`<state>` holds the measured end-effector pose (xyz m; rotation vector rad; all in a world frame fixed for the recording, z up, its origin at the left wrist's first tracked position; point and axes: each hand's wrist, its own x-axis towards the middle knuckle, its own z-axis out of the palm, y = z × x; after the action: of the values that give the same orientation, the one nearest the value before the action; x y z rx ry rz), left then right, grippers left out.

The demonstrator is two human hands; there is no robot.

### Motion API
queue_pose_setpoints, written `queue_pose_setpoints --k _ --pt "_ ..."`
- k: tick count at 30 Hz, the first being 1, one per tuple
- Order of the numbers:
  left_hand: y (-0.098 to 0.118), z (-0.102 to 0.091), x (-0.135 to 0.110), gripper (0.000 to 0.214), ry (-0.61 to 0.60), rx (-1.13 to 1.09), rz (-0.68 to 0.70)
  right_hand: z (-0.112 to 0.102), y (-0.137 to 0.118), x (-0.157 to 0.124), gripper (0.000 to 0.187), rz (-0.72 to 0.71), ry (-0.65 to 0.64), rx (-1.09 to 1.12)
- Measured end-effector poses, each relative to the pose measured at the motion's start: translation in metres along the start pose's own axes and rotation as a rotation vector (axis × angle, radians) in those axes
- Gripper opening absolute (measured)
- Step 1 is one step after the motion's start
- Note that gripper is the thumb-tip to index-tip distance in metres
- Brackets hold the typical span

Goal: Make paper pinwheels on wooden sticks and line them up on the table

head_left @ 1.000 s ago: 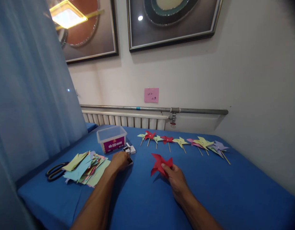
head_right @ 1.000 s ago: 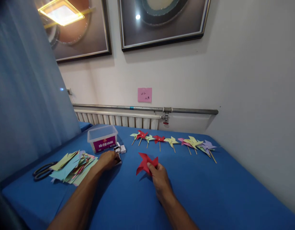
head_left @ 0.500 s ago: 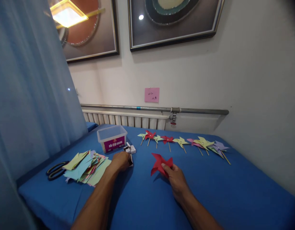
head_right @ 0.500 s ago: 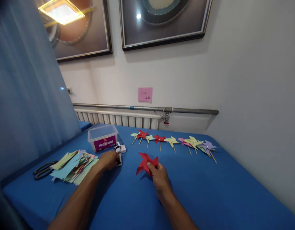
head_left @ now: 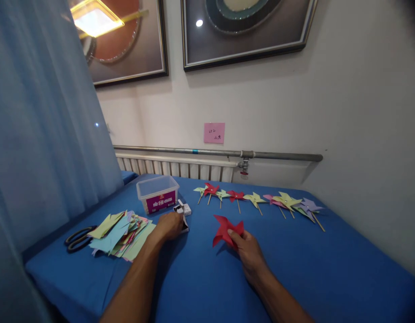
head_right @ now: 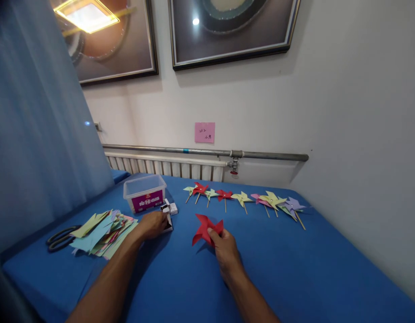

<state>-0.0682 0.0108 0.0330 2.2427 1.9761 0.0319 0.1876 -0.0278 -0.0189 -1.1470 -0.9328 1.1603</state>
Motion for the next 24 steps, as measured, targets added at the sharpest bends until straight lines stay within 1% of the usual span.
queue_pose_setpoints --k 4,7,11,19,24 --pt "-0.005 -0.002 0.0 0.028 0.041 -0.051 -0.025 0.0 -0.002 -0.001 0.025 0.045 0.007 0.047" --pt "-0.005 -0.001 0.0 0.024 -0.002 -0.055 -0.026 0.0 -0.002 -0.001 0.024 0.033 0.002 0.051" --pt "0.0 0.001 0.001 0.024 -0.059 -0.015 -0.017 0.001 0.0 0.001 0.027 0.03 -0.001 0.036" --pt "0.005 0.0 0.0 0.029 -0.066 0.11 -0.006 0.0 -0.001 -0.001 0.028 0.026 -0.002 0.031" --pt "0.004 -0.002 -0.001 0.029 -0.084 0.104 0.015 0.0 0.0 0.0 0.026 0.022 0.004 0.03"
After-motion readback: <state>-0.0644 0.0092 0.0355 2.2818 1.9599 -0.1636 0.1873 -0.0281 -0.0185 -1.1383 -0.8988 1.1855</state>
